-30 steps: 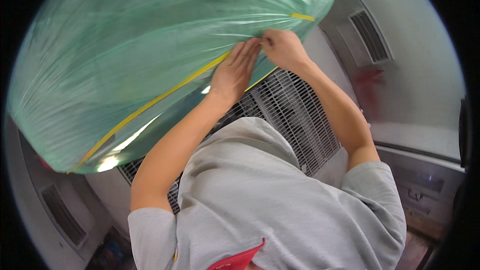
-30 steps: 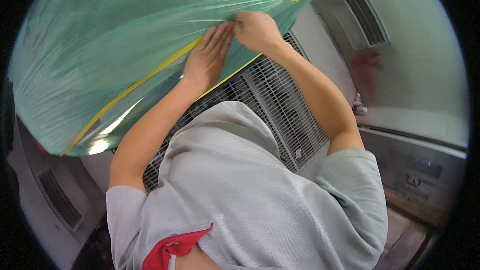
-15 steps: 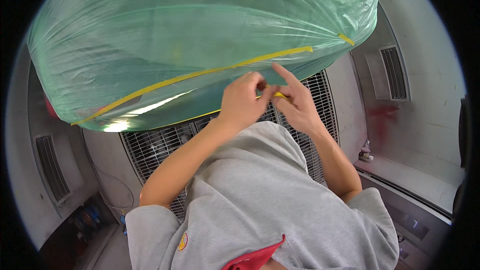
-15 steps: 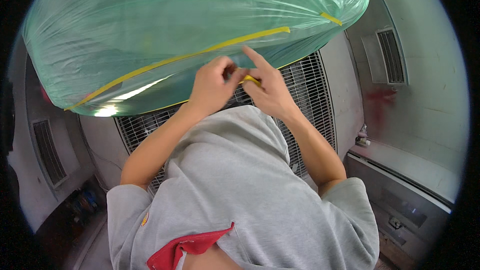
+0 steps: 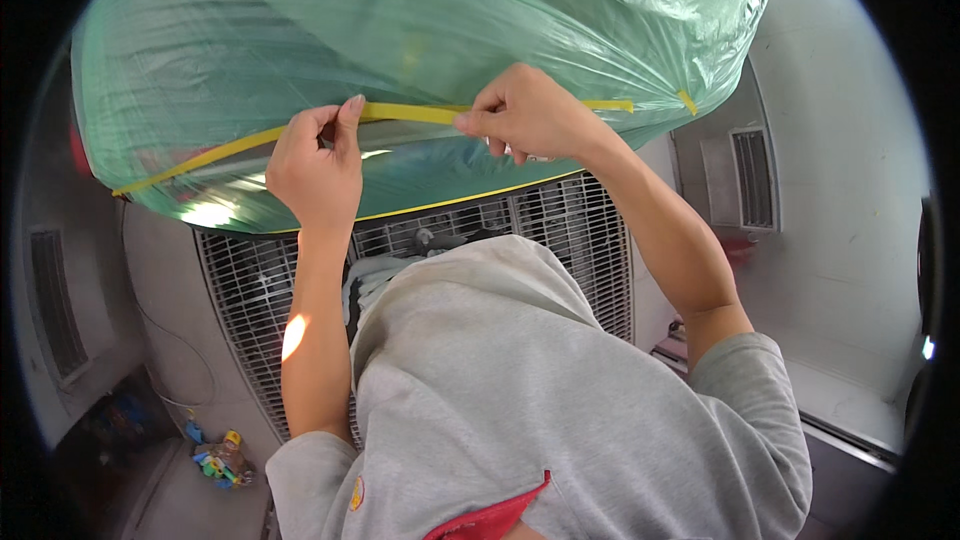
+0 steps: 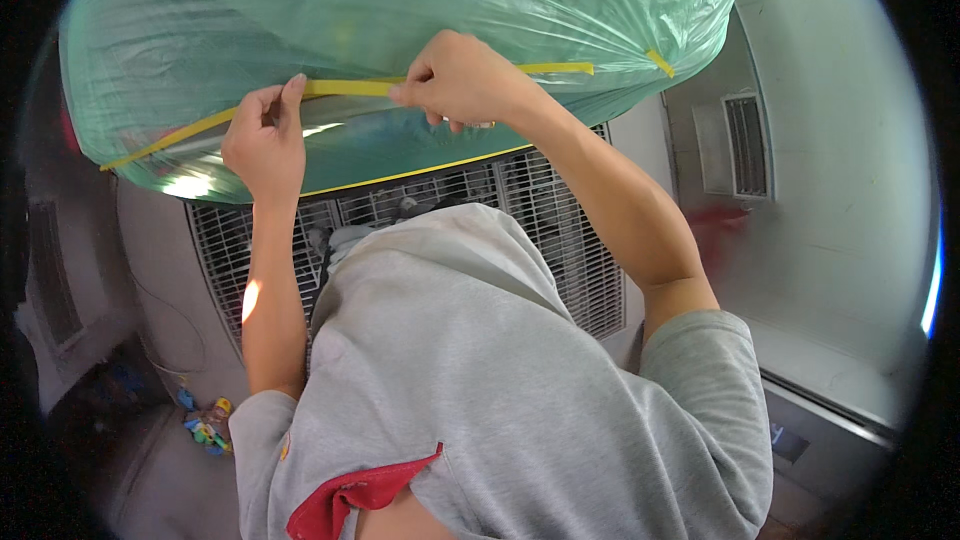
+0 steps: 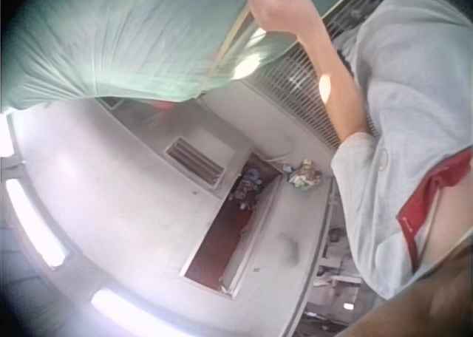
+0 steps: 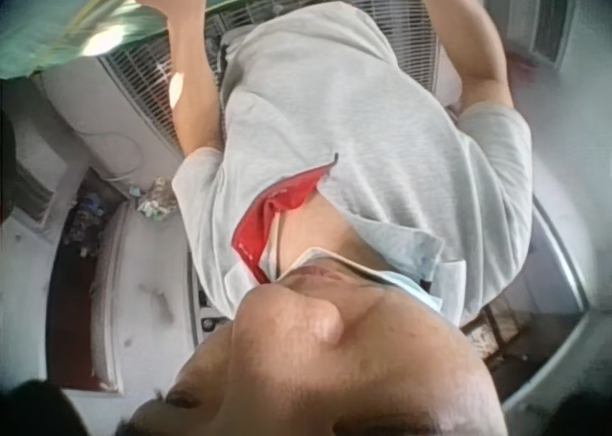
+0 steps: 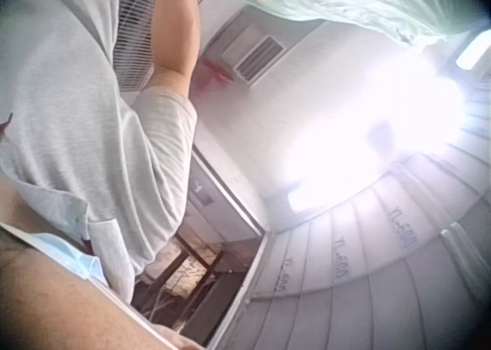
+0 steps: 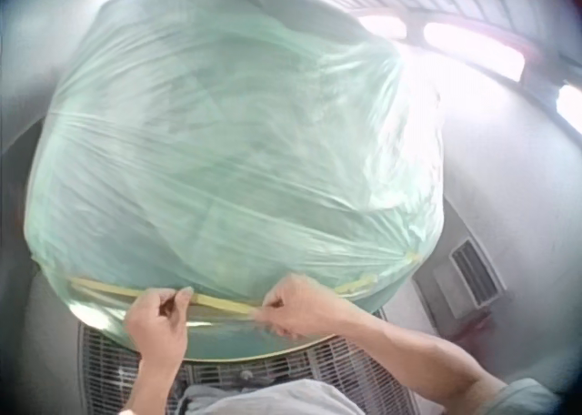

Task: The person covers the rear of a car with a green plastic sheet and secures it using yellow masking tape. They smooth the plastic, apply tape along the edges, and add additional tape strips to hold the sheet in place around the taillights and trunk.

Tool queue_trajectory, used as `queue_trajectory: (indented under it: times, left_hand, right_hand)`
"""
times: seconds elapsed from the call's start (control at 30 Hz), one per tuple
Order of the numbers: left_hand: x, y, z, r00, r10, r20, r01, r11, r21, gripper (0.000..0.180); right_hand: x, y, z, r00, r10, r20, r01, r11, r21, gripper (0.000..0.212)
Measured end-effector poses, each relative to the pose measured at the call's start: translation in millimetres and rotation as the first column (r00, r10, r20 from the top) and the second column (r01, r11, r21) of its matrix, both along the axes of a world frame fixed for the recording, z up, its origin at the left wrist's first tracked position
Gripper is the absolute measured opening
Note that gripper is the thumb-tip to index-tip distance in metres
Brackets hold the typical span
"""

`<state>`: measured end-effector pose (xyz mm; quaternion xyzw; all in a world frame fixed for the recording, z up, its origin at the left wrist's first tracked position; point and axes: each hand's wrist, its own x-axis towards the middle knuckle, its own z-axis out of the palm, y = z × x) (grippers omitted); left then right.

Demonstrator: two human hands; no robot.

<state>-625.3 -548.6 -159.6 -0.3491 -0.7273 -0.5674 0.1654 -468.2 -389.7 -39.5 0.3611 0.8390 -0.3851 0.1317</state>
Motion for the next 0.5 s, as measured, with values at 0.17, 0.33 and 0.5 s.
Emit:
queue_trajectory:
  times: [0.17, 0.33, 0.5]
  left_hand:
    - [-9, -1, -8, 0.977, 0.099, -0.188, -0.102, 0.995, -0.007, 0.037]
    - [4, -1, -10, 0.913, -0.098, -0.396, 0.103, 0.995, -0.011, 0.031]
    - [45, 12, -19, 0.773, -0.585, -0.246, 0.461, 0.784, -0.416, 0.072]
  right_hand:
    - [-9, -2, -8, 0.997, -0.072, -0.003, 0.072, 0.987, 0.146, 0.041]
    - [-6, 1, -24, 0.999, -0.019, -0.036, 0.028, 0.963, 0.267, 0.039]
    - [-3, -2, -28, 0.996, 0.03, -0.087, -0.002, 0.95, 0.311, 0.041]
